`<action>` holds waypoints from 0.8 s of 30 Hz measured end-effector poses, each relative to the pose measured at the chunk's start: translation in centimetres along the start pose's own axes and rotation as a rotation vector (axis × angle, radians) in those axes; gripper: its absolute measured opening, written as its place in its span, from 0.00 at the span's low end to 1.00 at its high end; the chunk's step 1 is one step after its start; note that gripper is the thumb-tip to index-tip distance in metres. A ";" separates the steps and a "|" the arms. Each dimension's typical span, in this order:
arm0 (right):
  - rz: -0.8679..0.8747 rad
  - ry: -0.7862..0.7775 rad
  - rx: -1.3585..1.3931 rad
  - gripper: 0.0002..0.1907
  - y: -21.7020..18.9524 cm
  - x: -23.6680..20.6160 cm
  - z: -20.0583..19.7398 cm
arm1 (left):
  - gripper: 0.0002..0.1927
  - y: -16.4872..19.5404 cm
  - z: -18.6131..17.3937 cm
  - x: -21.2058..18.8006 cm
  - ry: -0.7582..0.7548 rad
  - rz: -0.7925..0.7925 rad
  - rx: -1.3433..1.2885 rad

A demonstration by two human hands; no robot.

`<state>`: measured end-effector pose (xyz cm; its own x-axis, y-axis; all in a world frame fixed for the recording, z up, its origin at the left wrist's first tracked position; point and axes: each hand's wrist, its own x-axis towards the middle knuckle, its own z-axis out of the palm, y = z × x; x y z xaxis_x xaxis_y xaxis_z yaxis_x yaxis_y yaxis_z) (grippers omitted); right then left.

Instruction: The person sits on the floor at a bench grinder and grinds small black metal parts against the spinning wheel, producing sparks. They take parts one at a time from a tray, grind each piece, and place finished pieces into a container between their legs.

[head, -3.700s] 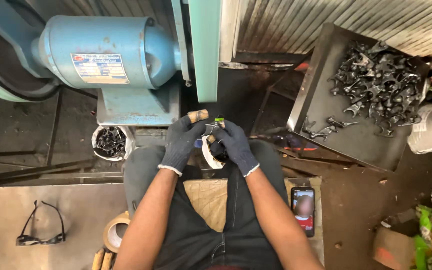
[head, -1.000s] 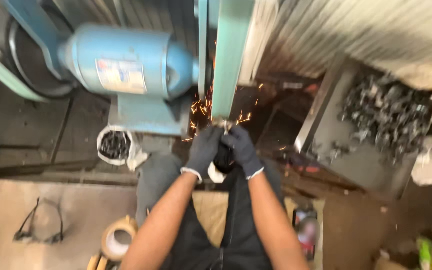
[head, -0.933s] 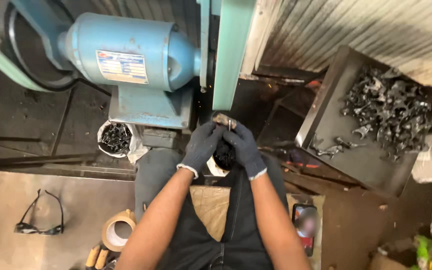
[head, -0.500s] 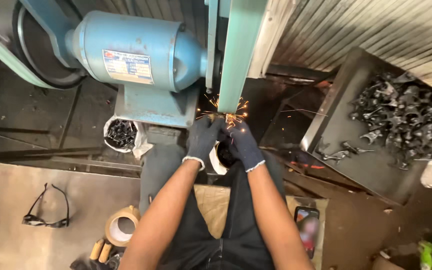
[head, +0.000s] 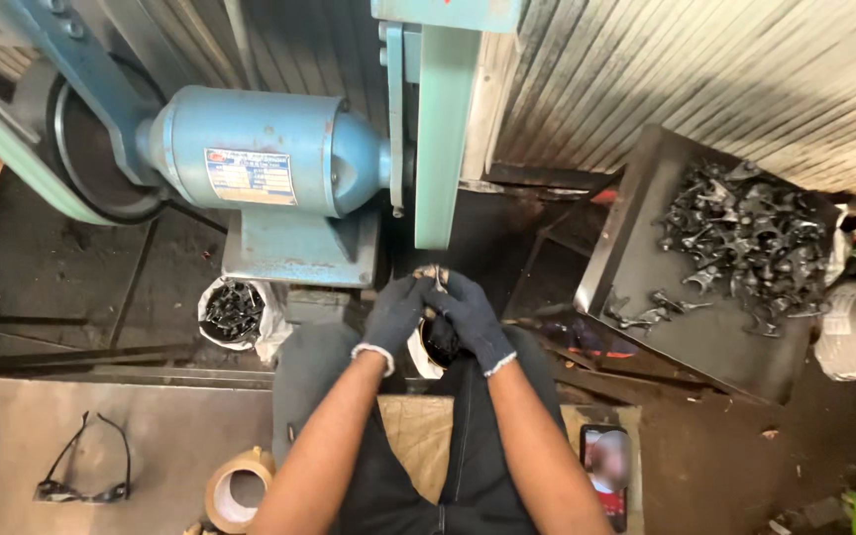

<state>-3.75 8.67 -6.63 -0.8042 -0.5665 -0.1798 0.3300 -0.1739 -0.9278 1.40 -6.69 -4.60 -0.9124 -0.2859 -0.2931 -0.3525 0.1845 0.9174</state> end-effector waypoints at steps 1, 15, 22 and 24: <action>0.004 0.025 -0.021 0.20 0.3 0.9 0.0 | 0.20 -0.5 0.9 0.5 0.067 0.021 -0.039; -0.157 0.088 -0.199 0.18 -1.5 -1.9 0.6 | 0.22 1.0 0.5 -1.7 0.065 0.041 0.127; -0.373 0.393 -0.370 0.19 -1.7 -3.5 1.6 | 0.24 3.9 -0.6 -3.6 -0.072 -0.094 0.059; -0.273 0.428 -0.215 0.23 -1.4 -3.1 1.7 | 0.25 3.8 -0.5 -3.5 -0.040 -0.082 0.112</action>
<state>-0.82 9.28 -4.24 -0.9905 -0.1378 0.0017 0.0087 -0.0751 -0.9971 3.32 -5.43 -0.01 -0.8862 -0.2669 -0.3787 -0.4456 0.2668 0.8545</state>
